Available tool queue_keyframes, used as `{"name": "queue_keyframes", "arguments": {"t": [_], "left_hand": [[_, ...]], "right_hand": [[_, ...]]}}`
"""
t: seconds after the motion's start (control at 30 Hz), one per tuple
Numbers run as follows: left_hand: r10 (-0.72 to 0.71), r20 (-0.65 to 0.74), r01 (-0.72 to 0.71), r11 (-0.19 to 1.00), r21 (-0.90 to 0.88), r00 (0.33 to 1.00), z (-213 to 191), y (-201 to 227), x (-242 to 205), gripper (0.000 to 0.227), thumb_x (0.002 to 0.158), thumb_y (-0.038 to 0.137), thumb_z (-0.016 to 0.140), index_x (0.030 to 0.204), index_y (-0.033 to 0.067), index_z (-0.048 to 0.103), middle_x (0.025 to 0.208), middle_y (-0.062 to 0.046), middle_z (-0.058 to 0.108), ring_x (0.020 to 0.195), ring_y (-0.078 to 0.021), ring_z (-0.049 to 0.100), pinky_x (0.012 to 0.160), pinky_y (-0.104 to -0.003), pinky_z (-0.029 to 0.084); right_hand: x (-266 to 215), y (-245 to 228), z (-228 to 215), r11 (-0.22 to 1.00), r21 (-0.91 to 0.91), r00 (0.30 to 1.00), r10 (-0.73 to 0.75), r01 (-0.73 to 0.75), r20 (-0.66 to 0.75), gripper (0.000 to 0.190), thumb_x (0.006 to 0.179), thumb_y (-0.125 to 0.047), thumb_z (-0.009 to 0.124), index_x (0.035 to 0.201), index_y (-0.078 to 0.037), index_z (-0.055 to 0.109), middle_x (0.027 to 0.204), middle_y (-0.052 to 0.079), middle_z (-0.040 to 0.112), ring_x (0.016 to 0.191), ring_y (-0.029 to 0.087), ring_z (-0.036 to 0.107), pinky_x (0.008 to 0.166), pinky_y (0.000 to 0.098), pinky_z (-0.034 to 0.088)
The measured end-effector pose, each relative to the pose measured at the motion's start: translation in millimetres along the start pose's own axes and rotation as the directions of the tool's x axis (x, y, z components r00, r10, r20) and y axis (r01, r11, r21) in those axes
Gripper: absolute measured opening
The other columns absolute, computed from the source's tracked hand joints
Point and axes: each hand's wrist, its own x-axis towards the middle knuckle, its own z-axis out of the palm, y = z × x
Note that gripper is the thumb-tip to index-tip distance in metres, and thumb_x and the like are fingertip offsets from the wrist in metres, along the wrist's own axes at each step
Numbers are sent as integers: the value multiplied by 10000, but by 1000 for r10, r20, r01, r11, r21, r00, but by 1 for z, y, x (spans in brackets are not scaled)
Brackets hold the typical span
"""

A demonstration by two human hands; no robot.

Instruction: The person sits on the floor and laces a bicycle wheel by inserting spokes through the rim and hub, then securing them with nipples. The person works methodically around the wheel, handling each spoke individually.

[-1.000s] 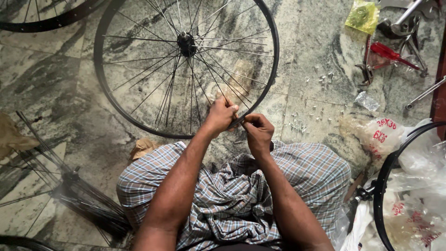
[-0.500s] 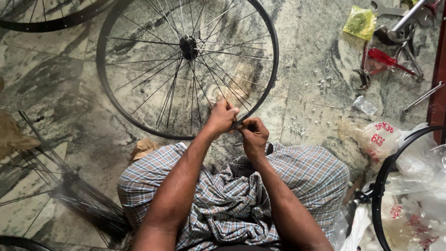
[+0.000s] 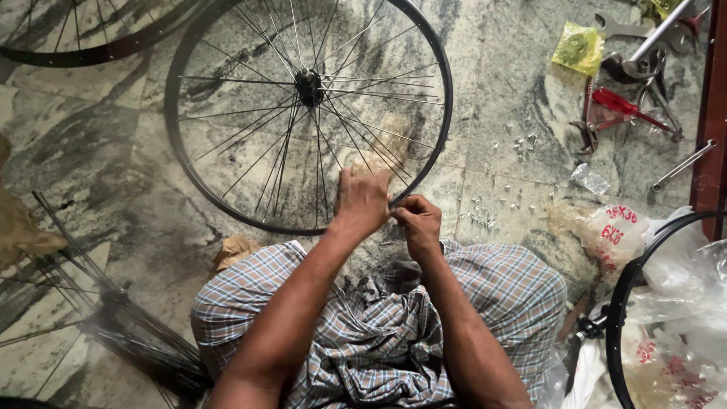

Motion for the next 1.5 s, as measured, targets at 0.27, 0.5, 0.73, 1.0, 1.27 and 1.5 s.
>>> {"name": "queue_keyframes", "arguments": {"t": [0.27, 0.5, 0.73, 1.0, 1.27, 1.5], "left_hand": [[-28, 452, 157, 955, -250, 892, -14, -16, 18, 336, 1073, 341, 452, 1013, 79, 654, 893, -139, 707, 815, -287, 659, 918, -505, 502], [20, 414, 174, 887, -427, 910, -14, -11, 19, 301, 1009, 354, 492, 1009, 100, 653, 988, -108, 684, 909, -244, 639, 923, -489, 483], [-101, 466, 272, 909, -315, 879, -10, -9, 19, 356, 1063, 399, 479, 968, 94, 635, 869, -122, 687, 817, -273, 645, 840, -463, 551], [-86, 351, 154, 973, -171, 933, 2, -12, 21, 419, 1087, 417, 461, 881, 111, 660, 802, -150, 716, 795, -337, 662, 939, -473, 466], [-85, 445, 219, 941, -259, 891, -4, -14, 21, 390, 1095, 387, 454, 944, 105, 677, 853, -131, 685, 748, -315, 651, 834, -452, 543], [-32, 477, 228, 906, -358, 878, -16, -12, 19, 245, 1009, 299, 529, 1019, 94, 663, 927, -88, 689, 841, -218, 654, 857, -470, 542]], "right_hand": [[-3, -14, -5, 997, -30, 987, -73, 78, 140, 63, 876, 41, 707, 887, -17, 684, 818, 25, 705, 716, 77, 630, 637, 228, 505], [-3, 3, -8, 986, -100, 987, -121, 131, 106, 34, 928, 10, 721, 945, -6, 697, 796, 4, 656, 683, 60, 551, 600, 220, 438], [-1, 12, -9, 989, 43, 982, -144, 139, 121, 72, 891, 27, 662, 952, -3, 688, 855, 18, 709, 729, 67, 602, 659, 222, 477], [-1, 15, -3, 993, -56, 993, -104, 107, 57, 49, 877, 53, 686, 891, 6, 690, 789, -4, 654, 685, 57, 551, 615, 219, 443], [-5, 3, 0, 994, -58, 993, -90, 94, 71, 45, 889, 21, 699, 899, -11, 670, 777, -11, 648, 662, 58, 559, 588, 225, 456], [-9, 8, 5, 976, -143, 986, -164, 167, 33, 49, 903, 20, 700, 913, -15, 667, 783, -14, 616, 675, 54, 529, 596, 223, 429]]}}
